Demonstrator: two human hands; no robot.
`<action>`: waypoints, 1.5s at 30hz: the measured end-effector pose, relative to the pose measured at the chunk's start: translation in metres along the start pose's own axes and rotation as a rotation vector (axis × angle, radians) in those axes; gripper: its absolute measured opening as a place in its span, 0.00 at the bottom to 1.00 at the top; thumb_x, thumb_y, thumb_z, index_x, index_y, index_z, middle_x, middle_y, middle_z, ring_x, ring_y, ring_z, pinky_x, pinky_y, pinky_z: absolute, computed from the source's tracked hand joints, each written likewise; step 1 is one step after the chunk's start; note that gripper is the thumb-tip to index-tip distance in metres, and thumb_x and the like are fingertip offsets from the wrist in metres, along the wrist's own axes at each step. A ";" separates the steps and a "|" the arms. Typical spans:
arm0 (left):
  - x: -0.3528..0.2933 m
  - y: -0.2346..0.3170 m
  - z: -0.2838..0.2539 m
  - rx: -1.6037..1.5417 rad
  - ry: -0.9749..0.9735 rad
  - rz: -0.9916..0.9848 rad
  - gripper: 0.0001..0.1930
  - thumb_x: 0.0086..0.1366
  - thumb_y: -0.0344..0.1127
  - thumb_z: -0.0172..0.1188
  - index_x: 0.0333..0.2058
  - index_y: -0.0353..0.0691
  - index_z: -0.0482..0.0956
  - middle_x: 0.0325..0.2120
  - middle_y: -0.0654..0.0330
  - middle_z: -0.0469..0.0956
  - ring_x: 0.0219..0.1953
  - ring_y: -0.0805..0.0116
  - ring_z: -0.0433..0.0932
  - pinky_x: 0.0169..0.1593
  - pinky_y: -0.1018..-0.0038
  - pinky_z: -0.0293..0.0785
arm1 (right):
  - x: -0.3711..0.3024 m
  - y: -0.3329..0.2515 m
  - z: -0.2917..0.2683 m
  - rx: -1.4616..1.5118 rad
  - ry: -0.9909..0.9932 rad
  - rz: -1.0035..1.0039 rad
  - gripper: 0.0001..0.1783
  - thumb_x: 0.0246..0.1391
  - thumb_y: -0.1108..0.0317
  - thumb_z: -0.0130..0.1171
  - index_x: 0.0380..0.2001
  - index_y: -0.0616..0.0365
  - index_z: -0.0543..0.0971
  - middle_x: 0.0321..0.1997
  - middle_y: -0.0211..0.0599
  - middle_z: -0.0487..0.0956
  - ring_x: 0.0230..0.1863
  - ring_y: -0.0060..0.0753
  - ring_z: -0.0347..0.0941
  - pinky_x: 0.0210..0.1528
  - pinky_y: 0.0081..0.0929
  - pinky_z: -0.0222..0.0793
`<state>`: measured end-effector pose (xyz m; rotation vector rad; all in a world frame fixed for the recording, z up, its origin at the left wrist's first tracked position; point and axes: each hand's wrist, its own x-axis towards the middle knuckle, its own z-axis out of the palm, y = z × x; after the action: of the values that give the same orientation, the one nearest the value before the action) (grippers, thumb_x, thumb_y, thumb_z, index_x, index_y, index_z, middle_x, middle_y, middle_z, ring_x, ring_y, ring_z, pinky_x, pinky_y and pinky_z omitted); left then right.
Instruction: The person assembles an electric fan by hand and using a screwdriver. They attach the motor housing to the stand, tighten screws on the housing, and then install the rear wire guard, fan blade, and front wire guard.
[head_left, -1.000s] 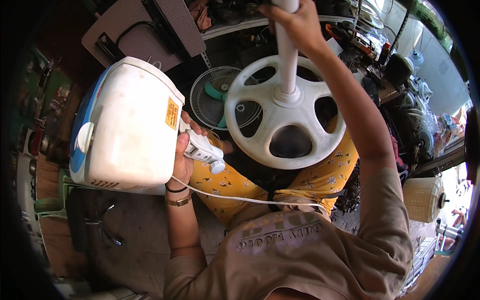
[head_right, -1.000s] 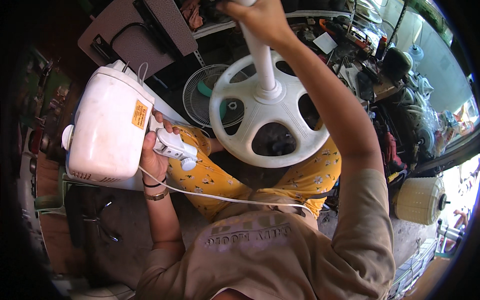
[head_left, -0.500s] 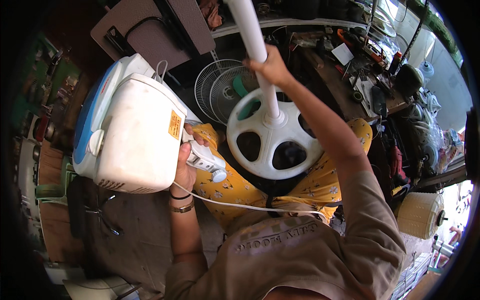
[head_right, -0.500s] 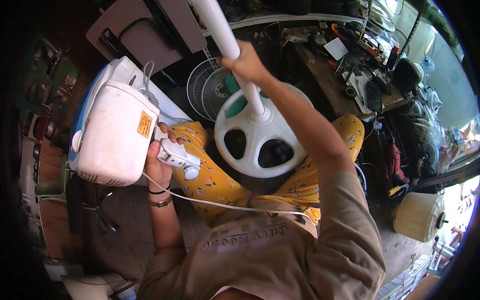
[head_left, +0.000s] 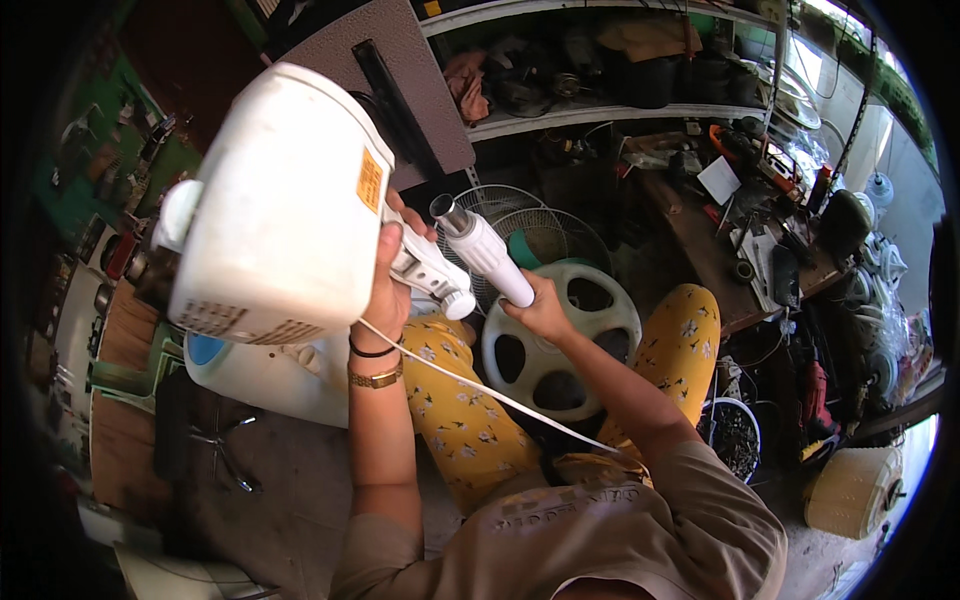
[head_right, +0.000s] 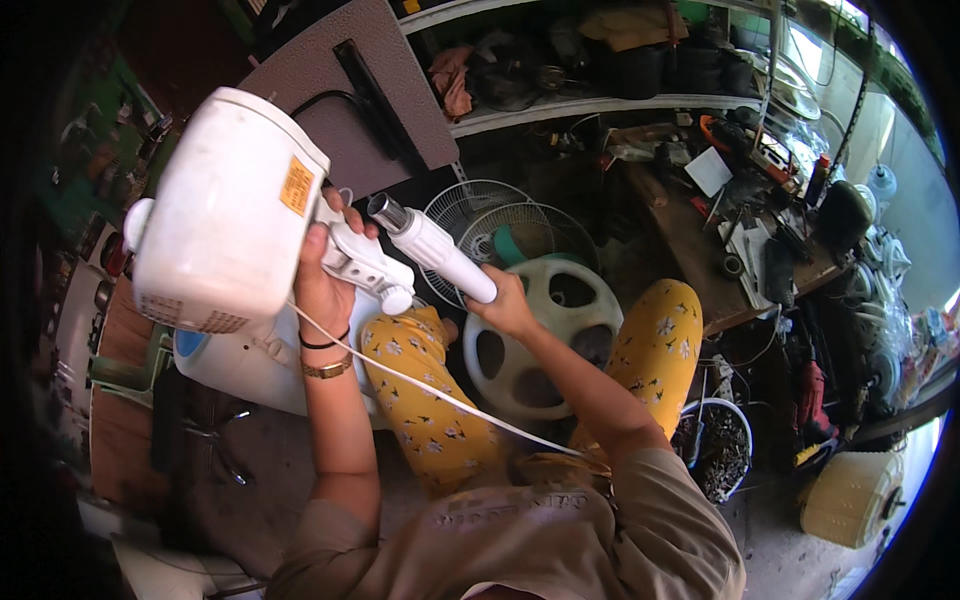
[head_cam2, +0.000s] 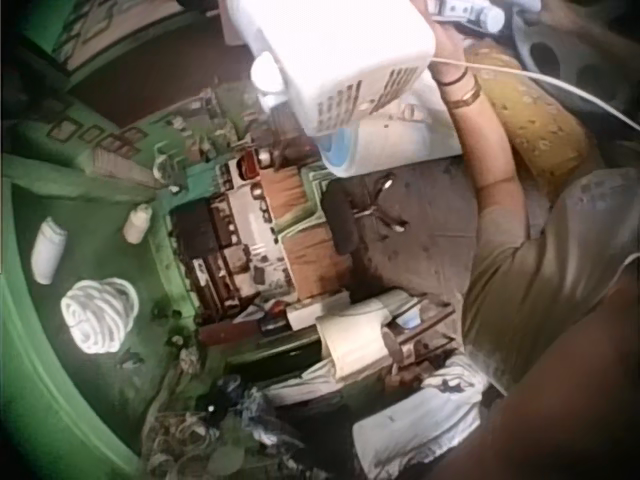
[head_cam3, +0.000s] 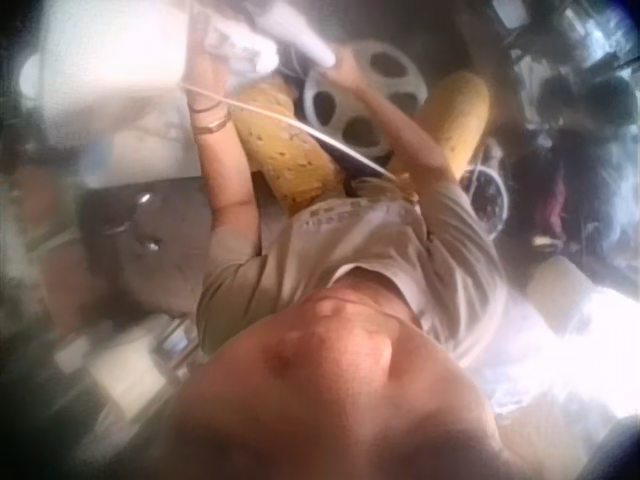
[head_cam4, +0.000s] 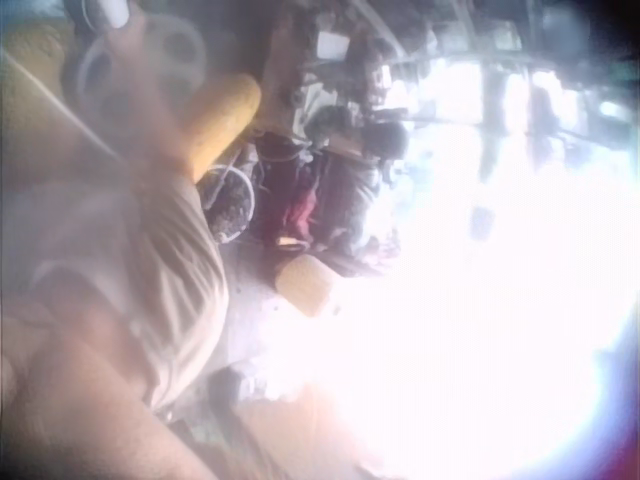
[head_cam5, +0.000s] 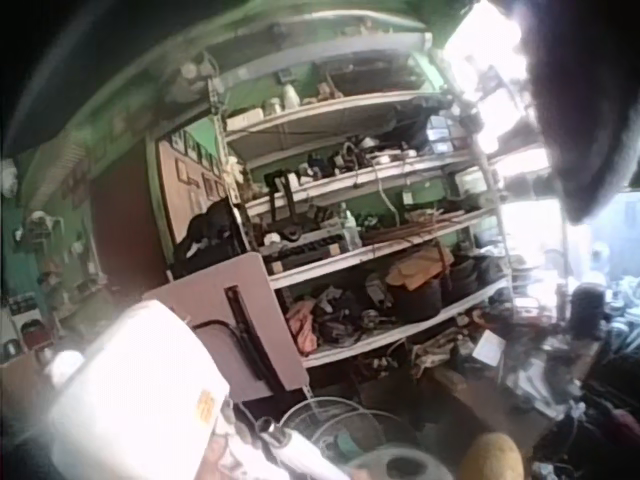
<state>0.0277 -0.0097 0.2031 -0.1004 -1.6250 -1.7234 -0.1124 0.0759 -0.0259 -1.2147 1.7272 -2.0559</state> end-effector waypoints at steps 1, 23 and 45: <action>0.008 0.008 0.008 0.001 -0.002 0.045 0.23 0.62 0.42 0.55 0.51 0.37 0.62 0.41 0.63 0.68 0.38 0.71 0.70 0.47 0.67 0.71 | -0.002 0.003 0.002 -0.022 0.028 -0.013 0.15 0.37 0.69 0.67 0.30 0.61 0.76 0.25 0.45 0.78 0.28 0.40 0.77 0.34 0.33 0.70; 0.018 0.078 -0.002 -0.053 0.145 0.127 0.21 0.62 0.40 0.55 0.52 0.41 0.65 0.37 0.63 0.71 0.35 0.72 0.75 0.41 0.65 0.77 | -0.052 -0.047 0.025 -0.113 -0.373 0.003 0.27 0.42 0.62 0.69 0.44 0.59 0.70 0.37 0.51 0.77 0.38 0.53 0.77 0.38 0.40 0.72; -0.010 0.043 0.004 0.348 0.685 0.241 0.22 0.58 0.43 0.65 0.44 0.33 0.74 0.30 0.62 0.71 0.30 0.74 0.74 0.31 0.73 0.78 | -0.083 -0.045 0.081 -0.264 -0.095 0.109 0.27 0.46 0.58 0.67 0.44 0.59 0.67 0.40 0.49 0.76 0.41 0.54 0.75 0.40 0.44 0.69</action>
<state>0.0575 0.0023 0.2343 0.4050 -1.2951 -1.0957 0.0115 0.0808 -0.0253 -1.2352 2.0179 -1.7219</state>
